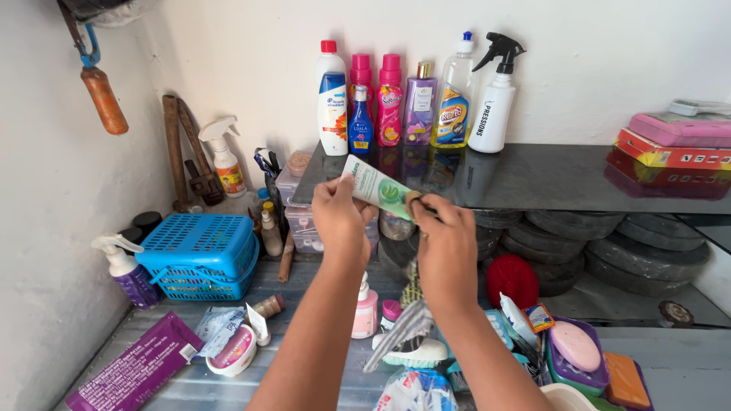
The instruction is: The person wipes a green and white cosmetic tube with a patterned cloth, rotating it to clean all sides. The person then places the tube on a shelf among other bottles and wipes the shelf surface with the same cloth.
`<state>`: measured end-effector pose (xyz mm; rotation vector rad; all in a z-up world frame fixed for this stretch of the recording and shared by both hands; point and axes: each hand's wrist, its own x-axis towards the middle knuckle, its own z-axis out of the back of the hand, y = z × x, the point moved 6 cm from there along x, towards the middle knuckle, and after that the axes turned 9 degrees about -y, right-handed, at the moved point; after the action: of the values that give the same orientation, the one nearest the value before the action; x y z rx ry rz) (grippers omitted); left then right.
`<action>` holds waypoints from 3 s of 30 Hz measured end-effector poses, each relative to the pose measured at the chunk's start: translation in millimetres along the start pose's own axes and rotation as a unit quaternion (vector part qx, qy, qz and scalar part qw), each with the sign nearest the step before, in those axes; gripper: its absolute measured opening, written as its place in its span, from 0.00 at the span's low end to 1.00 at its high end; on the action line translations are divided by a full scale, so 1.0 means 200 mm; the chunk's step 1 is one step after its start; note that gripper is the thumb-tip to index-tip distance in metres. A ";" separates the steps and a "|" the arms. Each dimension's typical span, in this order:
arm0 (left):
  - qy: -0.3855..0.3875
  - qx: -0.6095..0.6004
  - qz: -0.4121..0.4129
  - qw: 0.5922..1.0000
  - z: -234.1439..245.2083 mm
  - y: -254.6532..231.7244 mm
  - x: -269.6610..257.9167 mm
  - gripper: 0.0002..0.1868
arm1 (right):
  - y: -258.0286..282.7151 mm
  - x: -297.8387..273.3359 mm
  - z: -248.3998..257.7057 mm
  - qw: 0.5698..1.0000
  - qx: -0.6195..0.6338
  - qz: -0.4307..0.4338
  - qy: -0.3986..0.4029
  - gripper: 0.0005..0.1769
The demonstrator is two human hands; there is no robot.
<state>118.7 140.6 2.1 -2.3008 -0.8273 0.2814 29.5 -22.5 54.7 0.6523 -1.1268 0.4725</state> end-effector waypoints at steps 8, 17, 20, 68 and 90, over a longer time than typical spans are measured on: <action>0.016 0.030 0.064 0.997 -0.02 0.00 0.07 0.09 | 0.08 0.03 -0.05 0.995 0.055 0.055 0.065 0.26; 0.073 0.124 0.013 0.989 -0.10 -0.04 -0.02 0.09 | 0.11 0.12 -0.10 0.998 0.027 0.010 0.049 0.34; 0.067 0.042 0.073 0.994 -0.10 -0.10 -0.01 0.06 | 0.12 0.08 -0.09 0.995 -0.010 -0.045 0.086 0.32; 0.040 0.217 -0.113 0.969 -0.43 0.05 -0.27 0.08 | -0.36 0.09 0.20 0.986 0.016 -0.132 -0.099 0.37; 0.107 0.159 -0.036 0.981 -0.57 0.25 -0.47 0.06 | -0.49 0.25 0.32 1.000 -0.009 0.028 -0.010 0.30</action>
<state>116.0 -7.0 53.0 -1.9583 -0.6994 0.1186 68.6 -136.4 96.4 0.6113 -1.1701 0.5045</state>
